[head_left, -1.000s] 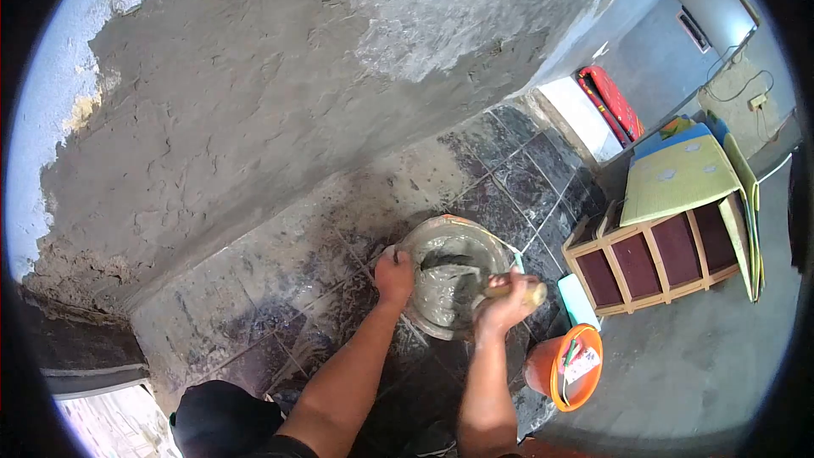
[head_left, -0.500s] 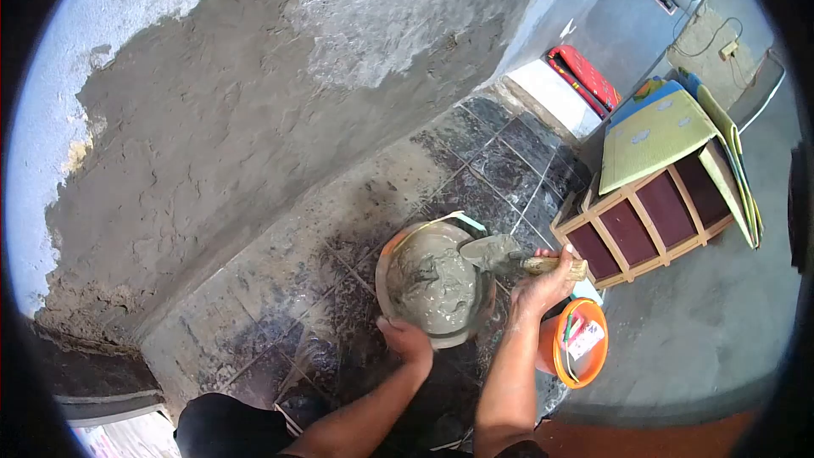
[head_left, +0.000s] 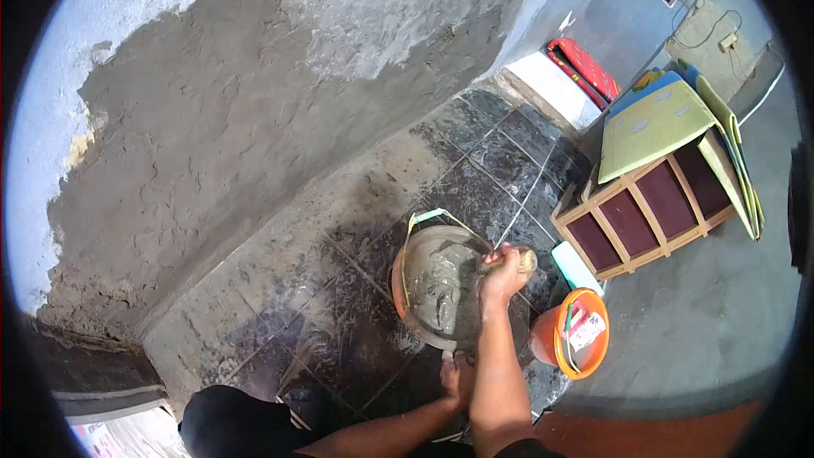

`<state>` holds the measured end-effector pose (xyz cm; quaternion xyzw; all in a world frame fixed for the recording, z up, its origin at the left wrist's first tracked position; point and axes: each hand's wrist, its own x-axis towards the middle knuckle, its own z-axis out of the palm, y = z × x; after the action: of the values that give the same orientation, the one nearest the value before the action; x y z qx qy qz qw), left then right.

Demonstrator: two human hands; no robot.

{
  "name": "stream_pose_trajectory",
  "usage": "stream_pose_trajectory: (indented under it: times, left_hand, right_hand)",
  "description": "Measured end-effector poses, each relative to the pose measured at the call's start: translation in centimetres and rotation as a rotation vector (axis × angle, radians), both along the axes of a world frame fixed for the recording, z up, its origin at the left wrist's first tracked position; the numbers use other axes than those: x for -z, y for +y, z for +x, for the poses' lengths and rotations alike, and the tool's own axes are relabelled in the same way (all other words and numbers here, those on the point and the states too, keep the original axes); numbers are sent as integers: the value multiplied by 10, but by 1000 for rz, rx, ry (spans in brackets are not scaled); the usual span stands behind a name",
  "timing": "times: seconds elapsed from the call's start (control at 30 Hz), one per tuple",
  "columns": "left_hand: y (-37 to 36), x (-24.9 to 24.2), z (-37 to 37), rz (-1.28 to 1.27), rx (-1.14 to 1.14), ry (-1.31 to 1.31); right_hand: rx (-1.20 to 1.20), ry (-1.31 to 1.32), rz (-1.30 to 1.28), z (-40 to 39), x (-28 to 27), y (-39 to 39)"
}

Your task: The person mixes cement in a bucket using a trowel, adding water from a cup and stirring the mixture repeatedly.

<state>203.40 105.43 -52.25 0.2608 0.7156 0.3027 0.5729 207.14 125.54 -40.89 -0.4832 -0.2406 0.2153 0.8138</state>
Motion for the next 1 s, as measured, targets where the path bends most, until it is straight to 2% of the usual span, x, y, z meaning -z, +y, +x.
stream_pose_trajectory:
  times: [0.07,0.1,0.13,0.2,0.27,0.33,0.4,0.47,0.53,0.63,0.67,0.73,0.8,1.0]
  left_hand:
    - [-27,77,4,281,-84,-460]
    - [-4,2,-37,165,135,-126]
    - [-4,37,-27,160,132,-124]
    - [-2,133,1,320,-361,303]
    - [54,53,-51,15,-510,10]
    - [99,107,-59,7,-820,15]
    - [139,92,-100,144,-630,-75]
    - [174,72,-120,172,-626,-327]
    - [195,41,-129,209,-388,-291]
    - [202,-16,-123,335,-290,-199]
    - [205,-10,-122,326,-286,-203]
    - [212,6,-117,326,-134,-90]
    - [215,16,-113,318,-136,-99]
    - [217,7,-114,286,-136,-112]
  right_hand:
    - [-48,47,42,-3,14,-8]
    - [-68,34,20,-5,17,-14]
    - [-70,35,15,-7,19,-20]
    - [-122,-47,-19,-11,19,-31]
    - [-121,-62,8,-16,24,-39]
    - [-116,-166,-35,-30,17,-49]
    - [-146,-175,-12,-38,19,-55]
    - [-178,-313,-30,-43,21,-61]
    - [-193,-351,-38,-44,24,-67]
    - [-204,-371,-56,-48,21,-76]
    - [-236,-366,-40,-50,18,-81]
    - [-263,-369,-30,-50,14,-88]
    - [-279,-355,-66,-48,12,-96]
    - [-289,-315,-139,-45,-2,-103]
